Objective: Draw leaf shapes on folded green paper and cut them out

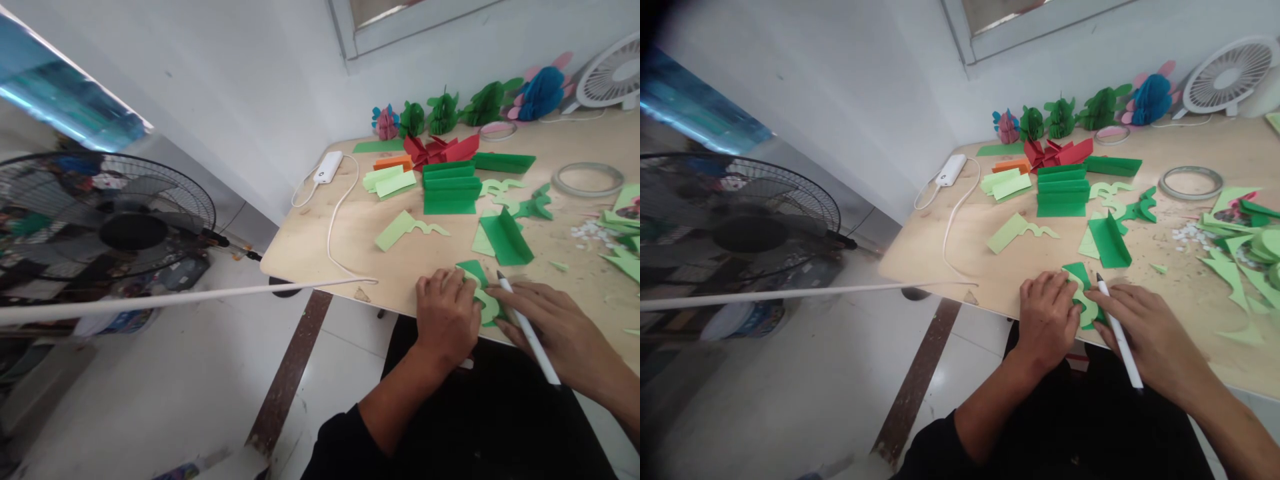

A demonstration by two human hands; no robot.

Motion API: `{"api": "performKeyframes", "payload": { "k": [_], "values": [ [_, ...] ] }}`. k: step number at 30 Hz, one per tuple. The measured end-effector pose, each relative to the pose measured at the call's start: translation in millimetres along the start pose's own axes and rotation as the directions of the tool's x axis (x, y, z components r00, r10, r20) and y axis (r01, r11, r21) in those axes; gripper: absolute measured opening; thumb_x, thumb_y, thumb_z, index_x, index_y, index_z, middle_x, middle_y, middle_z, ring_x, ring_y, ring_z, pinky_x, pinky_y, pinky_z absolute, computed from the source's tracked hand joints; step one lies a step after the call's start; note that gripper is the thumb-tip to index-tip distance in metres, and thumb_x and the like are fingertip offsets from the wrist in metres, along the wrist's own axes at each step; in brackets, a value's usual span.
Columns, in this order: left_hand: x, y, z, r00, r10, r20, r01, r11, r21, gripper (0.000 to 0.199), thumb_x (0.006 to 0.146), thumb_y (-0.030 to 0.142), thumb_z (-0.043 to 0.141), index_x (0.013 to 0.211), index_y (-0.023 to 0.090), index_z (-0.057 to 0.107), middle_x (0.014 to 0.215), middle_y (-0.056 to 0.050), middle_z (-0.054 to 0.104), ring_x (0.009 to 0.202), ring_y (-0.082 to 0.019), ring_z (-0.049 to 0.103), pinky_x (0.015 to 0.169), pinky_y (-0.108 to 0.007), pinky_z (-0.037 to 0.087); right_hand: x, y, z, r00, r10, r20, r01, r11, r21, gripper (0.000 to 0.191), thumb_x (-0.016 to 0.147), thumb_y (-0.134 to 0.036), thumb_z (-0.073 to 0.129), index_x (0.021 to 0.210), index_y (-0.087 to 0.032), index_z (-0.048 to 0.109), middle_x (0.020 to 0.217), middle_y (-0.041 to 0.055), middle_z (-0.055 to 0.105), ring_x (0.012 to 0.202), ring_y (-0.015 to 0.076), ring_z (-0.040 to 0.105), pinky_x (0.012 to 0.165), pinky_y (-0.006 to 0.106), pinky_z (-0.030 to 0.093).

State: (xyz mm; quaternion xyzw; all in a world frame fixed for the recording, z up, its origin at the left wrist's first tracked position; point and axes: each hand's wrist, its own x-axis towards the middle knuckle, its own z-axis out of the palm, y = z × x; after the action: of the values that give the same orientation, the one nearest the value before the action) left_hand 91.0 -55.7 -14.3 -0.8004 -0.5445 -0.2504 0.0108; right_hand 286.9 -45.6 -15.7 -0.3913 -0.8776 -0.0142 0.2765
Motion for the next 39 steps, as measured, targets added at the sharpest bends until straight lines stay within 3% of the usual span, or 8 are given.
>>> {"api": "performKeyframes", "payload": {
  "k": [7, 39],
  "values": [
    [1.0, 0.4, -0.4, 0.999, -0.004, 0.032, 0.004, 1.000, 0.013, 0.027, 0.095, 0.035, 0.055, 0.116, 0.021, 0.065, 0.132, -0.006, 0.065, 0.122, -0.024, 0.052, 0.097, -0.043, 0.042, 0.2, -0.9, -1.0, 0.999, 0.035, 0.003, -0.035, 0.998, 0.048, 0.042, 0.086, -0.033, 0.059, 0.128, -0.027, 0.060, 0.117, 0.0081, 0.073, 0.105, 0.0281, 0.067, 0.088, 0.042, 0.050],
    [2.7, -1.3, -5.8, 0.995, -0.008, 0.097, 0.013, 0.999, -0.049, 0.028, 0.097, 0.033, 0.049, 0.119, 0.021, 0.061, 0.139, -0.003, 0.062, 0.130, -0.024, 0.048, 0.102, -0.046, 0.040, 4.4, -0.2, -1.3, 0.997, -0.078, -0.002, 0.078, 0.997, -0.006, 0.065, 0.091, -0.031, 0.055, 0.153, -0.024, 0.036, 0.115, 0.0087, 0.073, 0.101, 0.0291, 0.065, 0.086, 0.043, 0.046]
  ]
}}
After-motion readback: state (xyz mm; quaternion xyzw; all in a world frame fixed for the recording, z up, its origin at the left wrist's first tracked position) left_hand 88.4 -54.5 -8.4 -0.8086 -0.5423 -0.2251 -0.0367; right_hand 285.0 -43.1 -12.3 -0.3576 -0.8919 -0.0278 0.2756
